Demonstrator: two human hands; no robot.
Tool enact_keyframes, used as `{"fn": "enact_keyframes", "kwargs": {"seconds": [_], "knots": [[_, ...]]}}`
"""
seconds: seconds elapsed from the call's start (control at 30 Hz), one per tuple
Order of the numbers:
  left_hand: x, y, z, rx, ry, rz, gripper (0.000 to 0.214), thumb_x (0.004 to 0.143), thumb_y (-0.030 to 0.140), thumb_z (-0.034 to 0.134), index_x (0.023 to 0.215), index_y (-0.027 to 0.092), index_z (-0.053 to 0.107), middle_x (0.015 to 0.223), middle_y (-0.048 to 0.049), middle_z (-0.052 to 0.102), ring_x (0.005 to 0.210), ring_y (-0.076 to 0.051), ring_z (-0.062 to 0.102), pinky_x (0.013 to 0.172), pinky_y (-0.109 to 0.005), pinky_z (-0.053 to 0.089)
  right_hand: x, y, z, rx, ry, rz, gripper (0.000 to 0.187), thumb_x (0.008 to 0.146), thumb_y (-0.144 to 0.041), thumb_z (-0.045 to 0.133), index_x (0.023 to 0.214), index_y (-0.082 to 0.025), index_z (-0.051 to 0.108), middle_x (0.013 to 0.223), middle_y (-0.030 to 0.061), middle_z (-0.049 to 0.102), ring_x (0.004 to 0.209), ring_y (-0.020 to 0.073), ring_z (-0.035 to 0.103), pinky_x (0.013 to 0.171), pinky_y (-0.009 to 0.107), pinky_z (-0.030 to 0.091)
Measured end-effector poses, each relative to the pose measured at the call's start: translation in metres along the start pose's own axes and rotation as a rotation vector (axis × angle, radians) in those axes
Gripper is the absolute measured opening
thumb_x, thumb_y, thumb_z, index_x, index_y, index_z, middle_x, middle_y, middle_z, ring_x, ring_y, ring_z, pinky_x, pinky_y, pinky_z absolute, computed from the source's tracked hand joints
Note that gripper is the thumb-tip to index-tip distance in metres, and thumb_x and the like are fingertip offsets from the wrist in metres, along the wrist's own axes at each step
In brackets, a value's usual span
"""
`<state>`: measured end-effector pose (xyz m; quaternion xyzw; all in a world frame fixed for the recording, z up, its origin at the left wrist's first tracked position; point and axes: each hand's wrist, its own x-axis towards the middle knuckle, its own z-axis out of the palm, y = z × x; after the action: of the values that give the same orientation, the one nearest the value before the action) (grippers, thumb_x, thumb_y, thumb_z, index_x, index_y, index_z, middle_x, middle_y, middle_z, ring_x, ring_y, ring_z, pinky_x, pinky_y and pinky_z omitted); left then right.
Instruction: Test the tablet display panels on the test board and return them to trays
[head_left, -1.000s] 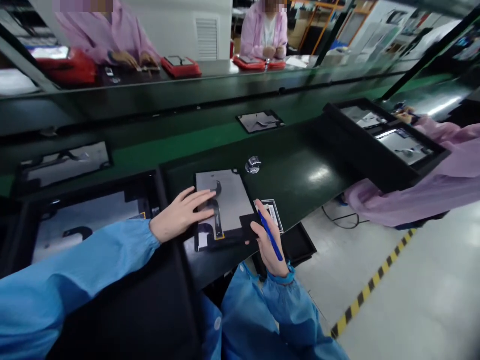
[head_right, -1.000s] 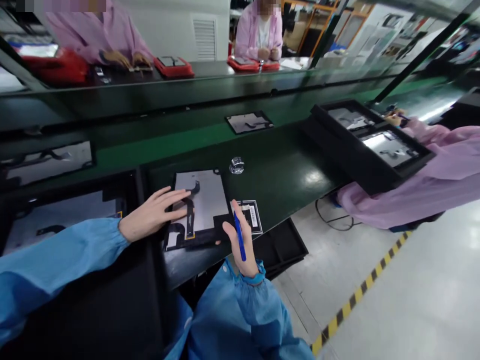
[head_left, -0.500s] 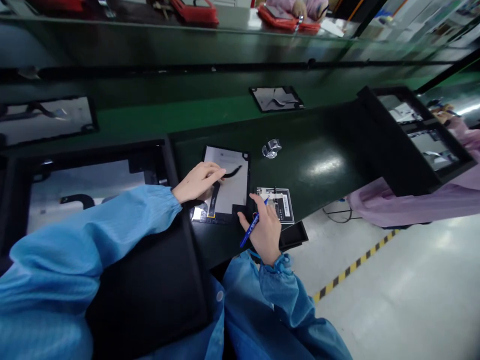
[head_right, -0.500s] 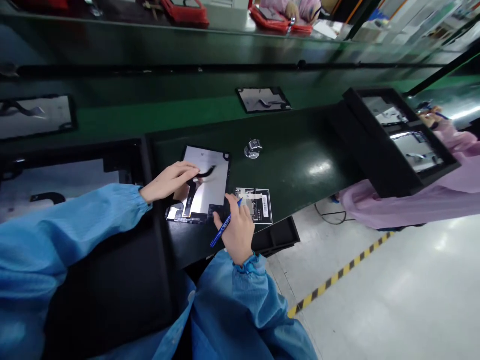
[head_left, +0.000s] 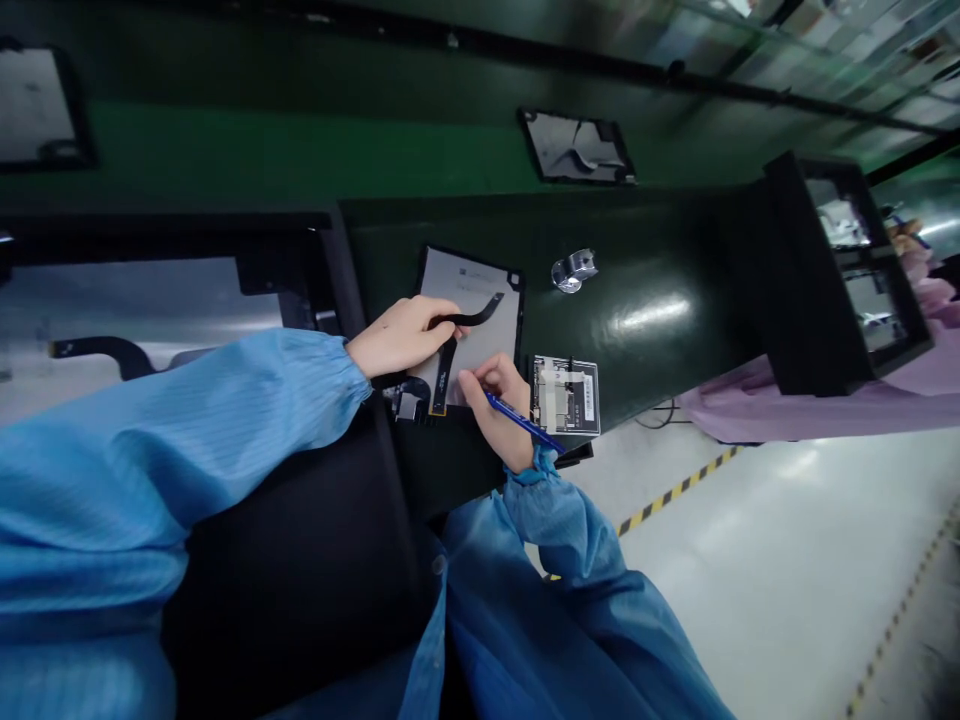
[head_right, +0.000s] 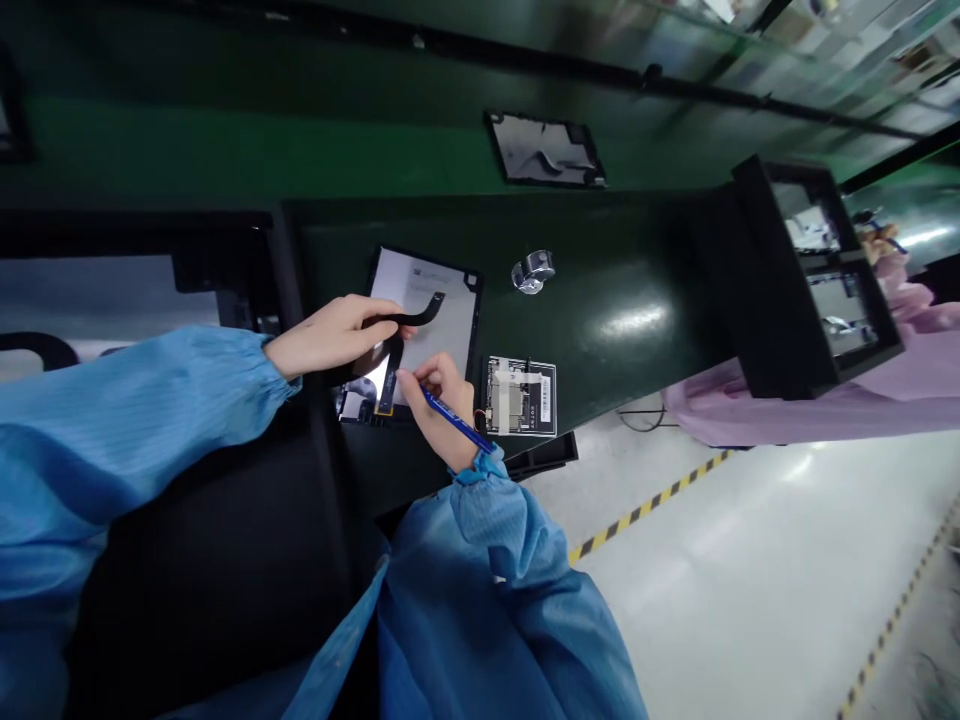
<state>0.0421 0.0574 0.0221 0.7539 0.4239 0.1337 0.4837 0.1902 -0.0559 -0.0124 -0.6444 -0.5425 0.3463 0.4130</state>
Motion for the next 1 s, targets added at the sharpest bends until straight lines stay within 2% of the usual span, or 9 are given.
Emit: {"fn": "enact_keyframes", "kwargs": {"seconds": [0.23, 0.53, 0.6, 0.67, 0.77, 0.83, 0.9, 0.97, 1.0], "knots": [[-0.003, 0.005, 0.000, 0.002, -0.012, -0.024, 0.031, 0.089, 0.018, 0.045, 0.100, 0.015, 0.073, 0.068, -0.0017, 0.067, 0.063, -0.015, 0.061, 0.071, -0.028, 0.047, -0.003, -0.004, -0.001, -0.257, 0.029, -0.122, 0.036, 0.086, -0.028, 0.051, 0.059, -0.023, 0.029, 0.051, -0.0079, 0.025, 0.046, 0.0075, 0.028, 0.049, 0.024, 0.027], [-0.002, 0.004, 0.000, 0.025, -0.024, -0.028, 0.031, 0.088, 0.018, 0.045, 0.100, 0.015, 0.073, 0.069, -0.0013, 0.066, 0.057, -0.014, 0.057, 0.065, -0.027, 0.045, -0.004, 0.000, 0.004, -0.295, -0.006, -0.129, 0.034, 0.083, -0.023, 0.052, 0.060, -0.023, 0.028, 0.051, -0.0081, 0.026, 0.046, 0.0076, 0.027, 0.050, 0.024, 0.028], [-0.002, 0.004, 0.000, 0.038, -0.026, -0.026, 0.031, 0.088, 0.019, 0.044, 0.101, 0.016, 0.073, 0.068, -0.0010, 0.066, 0.059, -0.015, 0.059, 0.066, -0.027, 0.045, -0.005, 0.001, 0.002, -0.231, 0.053, -0.107, 0.035, 0.084, -0.023, 0.053, 0.059, -0.023, 0.029, 0.052, -0.0079, 0.028, 0.047, 0.0079, 0.030, 0.051, 0.024, 0.029], [-0.002, 0.005, 0.001, 0.065, -0.026, -0.021, 0.032, 0.090, 0.021, 0.043, 0.100, 0.016, 0.073, 0.068, -0.0015, 0.067, 0.061, -0.016, 0.061, 0.066, -0.027, 0.045, -0.003, 0.001, -0.005, -0.112, 0.166, -0.068, 0.034, 0.087, -0.028, 0.056, 0.061, -0.023, 0.034, 0.053, -0.0075, 0.034, 0.049, 0.0086, 0.036, 0.051, 0.024, 0.031], [-0.004, 0.004, 0.003, 0.155, 0.019, 0.033, 0.034, 0.092, 0.024, 0.041, 0.097, 0.017, 0.074, 0.071, -0.0026, 0.070, 0.064, -0.018, 0.063, 0.067, -0.028, 0.046, 0.006, 0.000, -0.022, 0.042, 0.311, -0.053, 0.027, 0.087, -0.035, 0.064, 0.071, -0.022, 0.046, 0.059, -0.0067, 0.046, 0.053, 0.0090, 0.043, 0.052, 0.023, 0.035], [-0.005, 0.003, 0.006, 0.221, 0.073, 0.081, 0.037, 0.093, 0.027, 0.040, 0.101, 0.018, 0.074, 0.072, -0.0027, 0.071, 0.068, -0.019, 0.066, 0.069, -0.030, 0.047, 0.015, -0.005, -0.035, 0.088, 0.340, -0.057, 0.019, 0.089, -0.039, 0.062, 0.083, -0.022, 0.054, 0.064, -0.0058, 0.052, 0.052, 0.0083, 0.042, 0.050, 0.023, 0.034], [-0.006, 0.001, 0.010, 0.289, 0.119, 0.154, 0.039, 0.094, 0.029, 0.038, 0.110, 0.018, 0.073, 0.075, -0.0038, 0.073, 0.075, -0.022, 0.068, 0.073, -0.032, 0.049, 0.024, -0.011, -0.045, 0.129, 0.313, -0.026, 0.022, 0.096, -0.043, 0.051, 0.093, -0.022, 0.056, 0.064, -0.0048, 0.055, 0.049, 0.0081, 0.041, 0.048, 0.022, 0.033], [-0.007, -0.003, 0.015, 0.381, 0.161, 0.288, 0.042, 0.095, 0.028, 0.036, 0.115, 0.016, 0.071, 0.080, -0.0067, 0.074, 0.080, -0.023, 0.069, 0.082, -0.037, 0.050, 0.031, -0.016, -0.050, 0.173, 0.254, 0.020, 0.030, 0.099, -0.048, 0.042, 0.091, -0.022, 0.055, 0.064, -0.0038, 0.056, 0.049, 0.0085, 0.046, 0.046, 0.022, 0.033], [-0.008, -0.005, 0.017, 0.434, 0.182, 0.369, 0.042, 0.096, 0.027, 0.035, 0.116, 0.015, 0.070, 0.084, -0.0085, 0.075, 0.082, -0.024, 0.069, 0.088, -0.040, 0.049, 0.033, -0.017, -0.050, 0.182, 0.227, 0.032, 0.032, 0.098, -0.049, 0.043, 0.086, -0.022, 0.053, 0.064, -0.0034, 0.056, 0.051, 0.0089, 0.049, 0.046, 0.022, 0.034]]}}
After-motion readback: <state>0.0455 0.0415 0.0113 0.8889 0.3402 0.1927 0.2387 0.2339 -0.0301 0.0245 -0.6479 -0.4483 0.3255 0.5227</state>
